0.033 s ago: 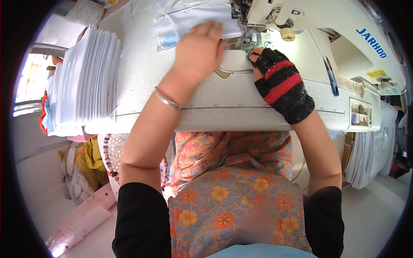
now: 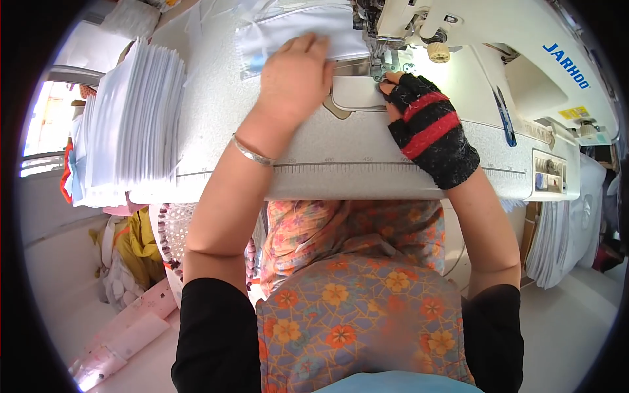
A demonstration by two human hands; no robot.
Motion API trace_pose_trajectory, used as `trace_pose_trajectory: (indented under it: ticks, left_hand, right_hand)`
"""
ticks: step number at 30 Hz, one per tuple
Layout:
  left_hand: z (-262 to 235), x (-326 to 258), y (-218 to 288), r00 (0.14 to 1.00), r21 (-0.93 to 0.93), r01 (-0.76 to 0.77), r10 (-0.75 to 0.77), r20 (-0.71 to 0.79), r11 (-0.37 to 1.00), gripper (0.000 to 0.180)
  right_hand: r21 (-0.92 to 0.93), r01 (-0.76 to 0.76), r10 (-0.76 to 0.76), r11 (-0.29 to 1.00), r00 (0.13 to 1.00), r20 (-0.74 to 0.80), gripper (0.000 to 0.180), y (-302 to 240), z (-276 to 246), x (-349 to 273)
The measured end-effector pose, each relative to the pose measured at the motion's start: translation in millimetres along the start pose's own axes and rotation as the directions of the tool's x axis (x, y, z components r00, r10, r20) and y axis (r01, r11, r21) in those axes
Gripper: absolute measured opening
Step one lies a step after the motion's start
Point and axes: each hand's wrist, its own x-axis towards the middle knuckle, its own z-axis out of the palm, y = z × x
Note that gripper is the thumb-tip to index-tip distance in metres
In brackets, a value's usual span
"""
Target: Sewing together pre-cut white fabric panels using an industrial sewing machine.
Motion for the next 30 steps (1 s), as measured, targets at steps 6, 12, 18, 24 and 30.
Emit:
trace_pose_trajectory:
  ticks: [6, 12, 18, 24, 30]
  left_hand:
    - [-12, 1, -14, 0.990, 0.130, 0.061, -0.077, 0.118, 0.990, 0.033]
    - [1, 9, -21, 0.996, 0.224, 0.016, -0.037, 0.086, 0.975, 0.023]
    - [34, 57, -88, 0.999, 0.253, -0.032, 0.022, 0.042, 0.967, 0.018]
    - [35, 176, -166, 0.904, -0.236, 0.293, -0.349, -0.248, 0.926, 0.017]
    - [-13, 200, -224, 0.841, -0.999, 0.038, -0.541, 0.018, 0.025, 0.019]
  right_hand:
    - [0.009, -0.014, 0.014, 1.000, 1.000, 0.010, 0.030, -1, 1, 2]
    - [0.000, 0.001, -0.001, 1.000, 1.000, 0.017, 0.032, -2, -1, 1]
    - [0.023, -0.016, 0.015, 1.000, 0.999, 0.047, 0.033, -8, -6, 4]
    - [0.059, -0.041, 0.039, 0.997, 0.999, 0.037, 0.030, -4, -7, 3]
    - [0.093, 0.010, -0.008, 0.996, 1.000, -0.016, 0.029, -4, -6, 7]
